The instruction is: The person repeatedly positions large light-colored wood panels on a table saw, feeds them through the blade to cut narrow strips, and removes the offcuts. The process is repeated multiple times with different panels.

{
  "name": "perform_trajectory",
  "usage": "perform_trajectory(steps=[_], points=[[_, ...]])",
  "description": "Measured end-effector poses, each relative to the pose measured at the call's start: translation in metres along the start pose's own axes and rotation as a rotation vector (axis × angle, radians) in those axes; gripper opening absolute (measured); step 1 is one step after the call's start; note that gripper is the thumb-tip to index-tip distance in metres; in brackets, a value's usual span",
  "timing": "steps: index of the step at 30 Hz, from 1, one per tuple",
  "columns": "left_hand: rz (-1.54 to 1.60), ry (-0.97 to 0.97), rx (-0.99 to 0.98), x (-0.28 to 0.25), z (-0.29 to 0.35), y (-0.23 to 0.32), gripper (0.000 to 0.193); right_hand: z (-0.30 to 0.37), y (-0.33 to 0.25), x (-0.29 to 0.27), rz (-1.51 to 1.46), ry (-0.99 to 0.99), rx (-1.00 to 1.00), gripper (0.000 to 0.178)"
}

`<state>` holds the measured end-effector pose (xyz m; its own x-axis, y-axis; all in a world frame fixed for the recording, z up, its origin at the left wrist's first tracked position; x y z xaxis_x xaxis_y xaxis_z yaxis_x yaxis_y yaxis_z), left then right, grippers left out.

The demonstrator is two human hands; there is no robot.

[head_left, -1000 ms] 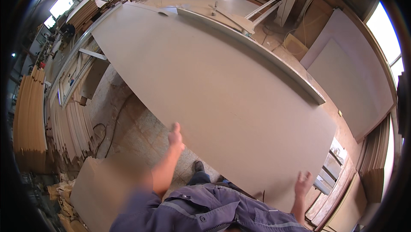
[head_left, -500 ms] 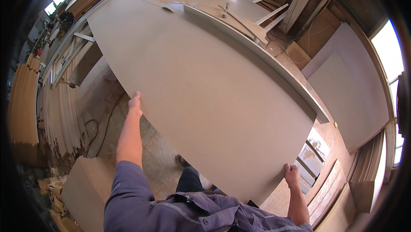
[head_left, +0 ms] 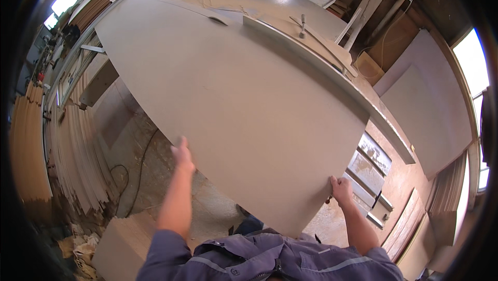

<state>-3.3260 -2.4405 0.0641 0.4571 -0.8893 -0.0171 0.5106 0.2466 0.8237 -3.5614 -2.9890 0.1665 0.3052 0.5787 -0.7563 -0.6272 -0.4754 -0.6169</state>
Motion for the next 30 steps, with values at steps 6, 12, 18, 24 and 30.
perform_trajectory(steps=[6,12,18,24,30], points=[[0.004,-0.035,0.058,0.039,0.157,-0.071,0.068,0.001,-0.018,-0.01,0.012,-0.112,-0.064,0.05],[-0.01,0.01,0.04,0.03,0.17,-0.083,0.066,0.018,-0.032,-0.025,-0.142,-0.271,0.004,0.044],[0.072,-0.087,0.045,0.053,0.247,-0.139,0.071,0.006,-0.014,-0.018,-0.063,-0.232,-0.115,0.046],[0.103,-0.095,-0.039,0.066,0.29,-0.161,0.07,0.011,-0.001,-0.021,-0.003,-0.194,-0.149,0.047],[0.126,-0.107,-0.015,0.058,0.28,-0.166,0.064,0.018,-0.017,-0.027,-0.029,-0.196,-0.152,0.048]])
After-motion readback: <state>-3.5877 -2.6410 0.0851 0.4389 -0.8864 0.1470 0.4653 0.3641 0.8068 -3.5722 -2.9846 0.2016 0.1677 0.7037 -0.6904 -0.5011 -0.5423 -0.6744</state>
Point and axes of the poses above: each hand's wrist, its own z-axis away from the middle knuckle, its own x-axis out of the palm, y = z × x, the point moved 6 cm from there along -z, towards the middle knuckle, and after that the axes turned 15 degrees about -z, right-handed, at the moved point
